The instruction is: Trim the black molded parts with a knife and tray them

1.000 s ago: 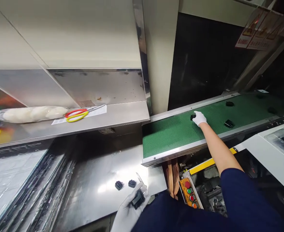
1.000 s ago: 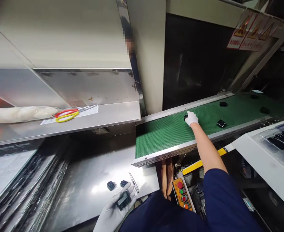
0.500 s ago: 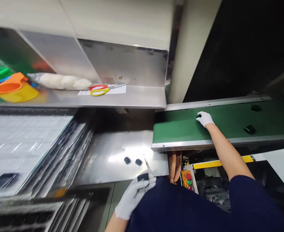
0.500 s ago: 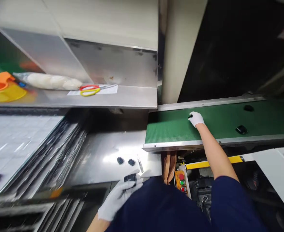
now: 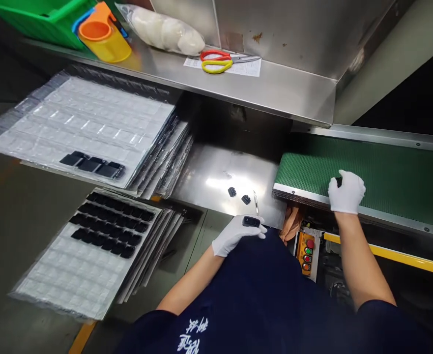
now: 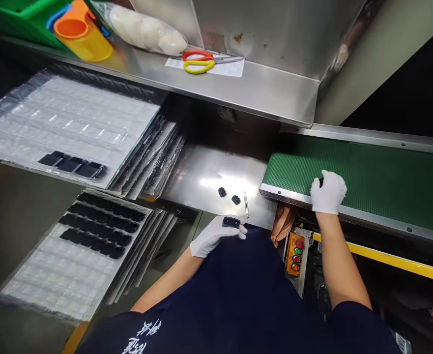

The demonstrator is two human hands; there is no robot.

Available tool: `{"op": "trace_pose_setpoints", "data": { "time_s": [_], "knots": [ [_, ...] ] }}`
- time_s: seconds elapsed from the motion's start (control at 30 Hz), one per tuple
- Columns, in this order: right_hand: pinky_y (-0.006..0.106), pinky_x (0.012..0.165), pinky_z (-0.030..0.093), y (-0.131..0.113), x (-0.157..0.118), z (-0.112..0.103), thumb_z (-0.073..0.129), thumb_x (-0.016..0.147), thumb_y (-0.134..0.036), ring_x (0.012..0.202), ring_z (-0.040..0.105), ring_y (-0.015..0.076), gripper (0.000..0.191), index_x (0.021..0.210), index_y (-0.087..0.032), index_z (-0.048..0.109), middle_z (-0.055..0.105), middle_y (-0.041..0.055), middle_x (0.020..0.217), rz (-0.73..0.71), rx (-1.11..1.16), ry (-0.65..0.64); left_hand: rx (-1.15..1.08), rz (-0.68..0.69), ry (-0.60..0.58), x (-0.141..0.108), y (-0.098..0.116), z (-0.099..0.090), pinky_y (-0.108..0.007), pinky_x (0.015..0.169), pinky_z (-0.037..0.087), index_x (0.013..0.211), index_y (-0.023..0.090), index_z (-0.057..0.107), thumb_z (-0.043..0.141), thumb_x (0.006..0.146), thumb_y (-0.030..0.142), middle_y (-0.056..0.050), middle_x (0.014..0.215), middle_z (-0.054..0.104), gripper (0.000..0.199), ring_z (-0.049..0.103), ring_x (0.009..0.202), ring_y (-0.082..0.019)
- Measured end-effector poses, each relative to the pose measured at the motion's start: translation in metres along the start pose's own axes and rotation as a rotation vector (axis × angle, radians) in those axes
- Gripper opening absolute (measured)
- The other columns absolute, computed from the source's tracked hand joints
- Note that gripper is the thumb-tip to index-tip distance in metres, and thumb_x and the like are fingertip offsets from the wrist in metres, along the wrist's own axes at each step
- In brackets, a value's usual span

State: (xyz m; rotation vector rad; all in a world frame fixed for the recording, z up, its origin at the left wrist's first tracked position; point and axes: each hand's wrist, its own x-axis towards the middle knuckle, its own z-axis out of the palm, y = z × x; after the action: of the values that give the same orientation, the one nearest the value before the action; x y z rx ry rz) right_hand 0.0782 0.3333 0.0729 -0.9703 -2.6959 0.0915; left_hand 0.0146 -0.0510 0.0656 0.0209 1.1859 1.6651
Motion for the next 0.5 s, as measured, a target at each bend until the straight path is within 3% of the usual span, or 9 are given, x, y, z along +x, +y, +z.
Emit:
{"op": "trace_pose_setpoints", "data": {
  "time_s": [0.03, 0.07, 0.13, 0.17, 0.23, 0.3, 0.37, 0.5],
  "knots": [
    [0.049, 0.114, 0.040, -0.023, -0.016, 0.004, 0.046, 0.100, -0.031, 0.131, 0.057, 0.0333, 0.045, 0.132, -0.011, 0.069, 0.067, 0.0202, 0.133, -0.089, 0.084, -0.007, -0.002, 0.007, 0.011, -0.001, 0.002, -0.004, -0.042, 0.099, 0.055, 0.107, 0.006, 0.076, 0.090, 0.072, 0.028, -0.016, 0.094, 0.081, 0.044, 0.079, 0.088, -0.028],
    [0.045, 0.117, 0.039, -0.050, -0.033, 0.012, 0.041, 0.102, -0.029, 0.132, 0.057, 0.0296, 0.044, 0.131, -0.013, 0.070, 0.067, 0.0171, 0.135, -0.178, 0.166, -0.099, -0.007, 0.016, 0.021, -0.002, 0.004, -0.007, -0.042, 0.098, 0.055, 0.105, 0.006, 0.076, 0.091, 0.071, 0.029, -0.016, 0.094, 0.081, 0.044, 0.079, 0.086, -0.028],
    [0.036, 0.119, 0.038, -0.105, -0.063, 0.037, 0.041, 0.103, -0.026, 0.133, 0.057, 0.0229, 0.042, 0.132, -0.020, 0.071, 0.067, 0.0099, 0.139, -0.282, 0.262, -0.542, -0.015, 0.033, 0.043, -0.005, 0.010, -0.013, -0.042, 0.096, 0.056, 0.102, 0.006, 0.076, 0.091, 0.071, 0.029, -0.016, 0.092, 0.081, 0.042, 0.079, 0.083, -0.027],
    [0.034, 0.119, 0.037, -0.131, -0.075, 0.052, 0.043, 0.103, -0.025, 0.136, 0.055, 0.0213, 0.041, 0.135, -0.023, 0.069, 0.065, 0.0073, 0.143, -0.235, 0.259, -0.771, -0.021, 0.036, 0.057, -0.007, 0.013, -0.016, -0.042, 0.096, 0.056, 0.101, 0.006, 0.076, 0.092, 0.071, 0.029, -0.016, 0.092, 0.081, 0.041, 0.079, 0.083, -0.027],
    [0.036, 0.111, 0.046, -0.171, -0.088, 0.084, 0.048, 0.103, -0.025, 0.126, 0.063, 0.0247, 0.035, 0.126, -0.016, 0.072, 0.070, 0.0137, 0.133, -0.157, 0.226, -0.941, -0.028, 0.036, 0.082, -0.012, 0.021, -0.020, -0.041, 0.096, 0.056, 0.101, 0.007, 0.077, 0.091, 0.071, 0.027, -0.015, 0.094, 0.081, 0.038, 0.079, 0.085, -0.027],
    [0.041, 0.102, 0.052, -0.196, -0.091, 0.108, 0.054, 0.103, -0.030, 0.115, 0.068, 0.0265, 0.032, 0.120, -0.009, 0.072, 0.072, 0.0184, 0.122, -0.059, 0.191, -1.014, -0.013, 0.039, 0.096, -0.018, 0.031, -0.023, -0.040, 0.097, 0.056, 0.101, 0.008, 0.077, 0.090, 0.073, 0.025, -0.014, 0.096, 0.081, 0.036, 0.079, 0.087, -0.026],
    [0.044, 0.097, 0.056, -0.206, -0.091, 0.119, 0.060, 0.102, -0.037, 0.109, 0.069, 0.0246, 0.034, 0.120, -0.009, 0.069, 0.071, 0.0157, 0.119, 0.016, 0.195, -1.055, 0.005, 0.051, 0.101, -0.023, 0.039, -0.027, -0.039, 0.096, 0.057, 0.102, 0.009, 0.077, 0.089, 0.074, 0.024, -0.013, 0.096, 0.081, 0.035, 0.078, 0.085, -0.025],
    [0.043, 0.095, 0.059, -0.209, -0.097, 0.105, 0.065, 0.101, -0.042, 0.110, 0.067, 0.0219, 0.038, 0.127, -0.015, 0.065, 0.066, 0.0108, 0.127, 0.012, 0.405, -1.035, -0.005, 0.072, 0.076, -0.028, 0.052, -0.033, -0.040, 0.094, 0.058, 0.103, 0.008, 0.076, 0.088, 0.075, 0.023, -0.013, 0.095, 0.081, 0.034, 0.078, 0.080, -0.024]
  ]
}}
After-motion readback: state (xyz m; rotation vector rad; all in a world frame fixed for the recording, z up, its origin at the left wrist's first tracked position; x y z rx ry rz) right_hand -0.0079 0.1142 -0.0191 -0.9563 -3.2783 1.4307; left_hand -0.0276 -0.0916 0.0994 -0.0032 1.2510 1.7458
